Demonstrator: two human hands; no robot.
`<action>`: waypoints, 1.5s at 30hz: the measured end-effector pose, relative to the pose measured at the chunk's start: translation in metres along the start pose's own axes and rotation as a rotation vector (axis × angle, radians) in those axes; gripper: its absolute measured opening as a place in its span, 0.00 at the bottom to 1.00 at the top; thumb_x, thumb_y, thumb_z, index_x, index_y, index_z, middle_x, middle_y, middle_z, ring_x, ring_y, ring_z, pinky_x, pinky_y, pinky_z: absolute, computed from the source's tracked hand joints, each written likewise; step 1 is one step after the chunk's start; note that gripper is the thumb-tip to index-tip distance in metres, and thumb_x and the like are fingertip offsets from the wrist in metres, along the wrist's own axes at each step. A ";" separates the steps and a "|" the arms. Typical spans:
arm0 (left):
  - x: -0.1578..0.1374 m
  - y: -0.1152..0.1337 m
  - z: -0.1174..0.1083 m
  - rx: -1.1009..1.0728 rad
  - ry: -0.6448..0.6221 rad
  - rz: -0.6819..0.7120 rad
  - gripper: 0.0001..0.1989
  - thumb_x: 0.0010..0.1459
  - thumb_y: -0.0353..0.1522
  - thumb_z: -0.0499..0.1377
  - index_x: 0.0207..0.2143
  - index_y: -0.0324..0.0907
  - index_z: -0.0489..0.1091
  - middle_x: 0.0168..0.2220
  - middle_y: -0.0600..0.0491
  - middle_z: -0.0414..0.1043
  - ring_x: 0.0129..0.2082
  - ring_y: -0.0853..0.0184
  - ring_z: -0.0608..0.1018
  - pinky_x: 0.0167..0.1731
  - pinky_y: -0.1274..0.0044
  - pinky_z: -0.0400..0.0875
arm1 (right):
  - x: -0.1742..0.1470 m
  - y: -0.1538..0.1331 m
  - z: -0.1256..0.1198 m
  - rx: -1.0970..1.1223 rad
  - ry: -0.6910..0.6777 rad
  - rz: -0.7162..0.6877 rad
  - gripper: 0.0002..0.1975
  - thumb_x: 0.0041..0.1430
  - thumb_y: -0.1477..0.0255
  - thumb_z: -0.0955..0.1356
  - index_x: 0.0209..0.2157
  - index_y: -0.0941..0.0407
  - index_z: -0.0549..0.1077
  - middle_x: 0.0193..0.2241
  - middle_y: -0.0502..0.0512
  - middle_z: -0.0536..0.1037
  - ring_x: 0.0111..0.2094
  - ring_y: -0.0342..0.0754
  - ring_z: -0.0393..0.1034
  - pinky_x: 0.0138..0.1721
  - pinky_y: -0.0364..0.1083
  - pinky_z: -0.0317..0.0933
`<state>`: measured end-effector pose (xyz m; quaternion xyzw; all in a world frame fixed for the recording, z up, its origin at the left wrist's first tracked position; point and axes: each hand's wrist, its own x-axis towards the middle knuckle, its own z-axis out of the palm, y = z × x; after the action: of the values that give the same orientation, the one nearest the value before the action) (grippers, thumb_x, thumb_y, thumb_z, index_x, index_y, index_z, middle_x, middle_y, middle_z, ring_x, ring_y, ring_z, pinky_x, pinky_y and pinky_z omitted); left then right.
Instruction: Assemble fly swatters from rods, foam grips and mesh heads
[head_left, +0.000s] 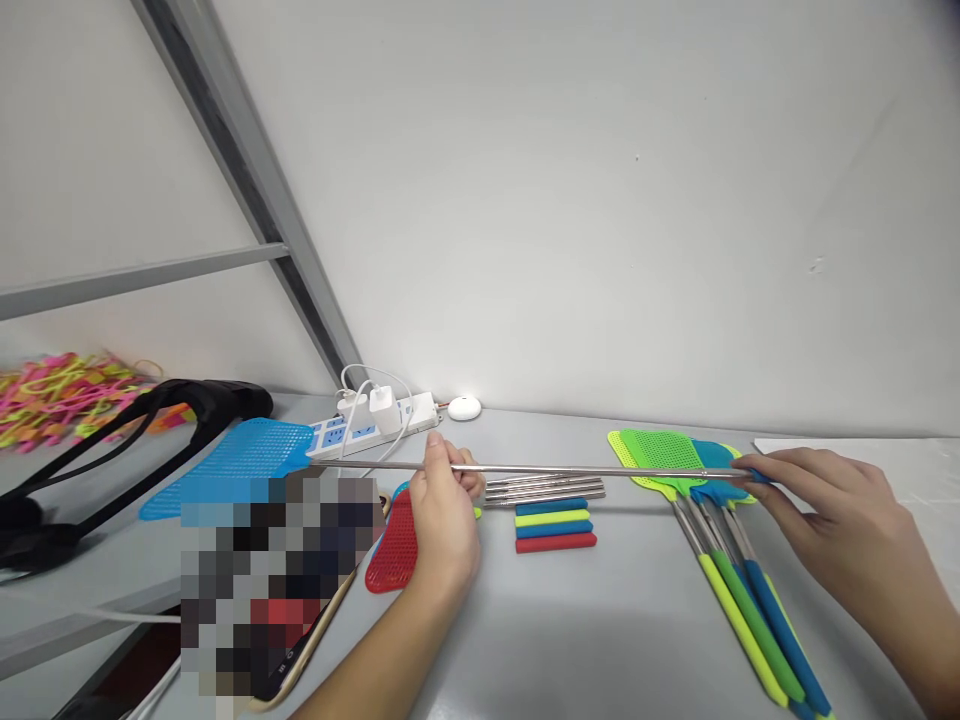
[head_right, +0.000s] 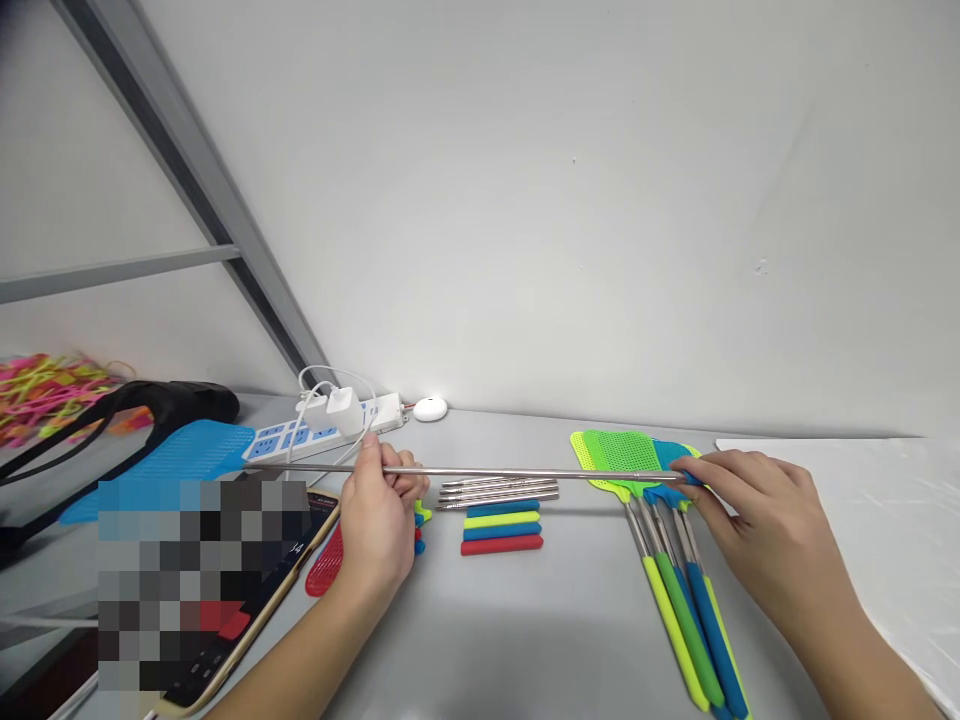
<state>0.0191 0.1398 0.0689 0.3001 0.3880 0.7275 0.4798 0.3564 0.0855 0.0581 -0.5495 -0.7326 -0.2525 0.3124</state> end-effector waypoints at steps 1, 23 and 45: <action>0.001 -0.001 -0.001 0.008 0.006 -0.019 0.23 0.63 0.44 0.53 0.20 0.44 0.51 0.17 0.62 0.46 0.16 0.74 0.54 0.17 0.81 0.51 | 0.000 0.001 0.000 0.019 0.004 -0.017 0.07 0.66 0.67 0.64 0.40 0.50 0.73 0.33 0.55 0.77 0.34 0.55 0.71 0.38 0.55 0.58; -0.038 -0.025 0.005 0.132 -0.249 -0.280 0.26 0.64 0.48 0.50 0.19 0.42 0.51 0.19 0.60 0.46 0.18 0.75 0.52 0.18 0.81 0.47 | -0.006 -0.052 0.008 0.227 -0.202 -0.132 0.08 0.66 0.72 0.65 0.46 0.52 0.71 0.35 0.54 0.77 0.35 0.49 0.70 0.39 0.50 0.59; -0.004 -0.012 0.001 -0.062 0.048 -0.022 0.18 0.65 0.45 0.49 0.31 0.41 0.65 0.23 0.57 0.64 0.17 0.75 0.61 0.19 0.82 0.58 | -0.002 -0.017 0.002 0.146 -0.073 -0.085 0.08 0.65 0.67 0.65 0.43 0.51 0.73 0.33 0.55 0.77 0.33 0.52 0.72 0.37 0.52 0.61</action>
<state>0.0267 0.1387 0.0588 0.2635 0.3799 0.7407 0.4875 0.3405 0.0814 0.0548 -0.5024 -0.7827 -0.1911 0.3138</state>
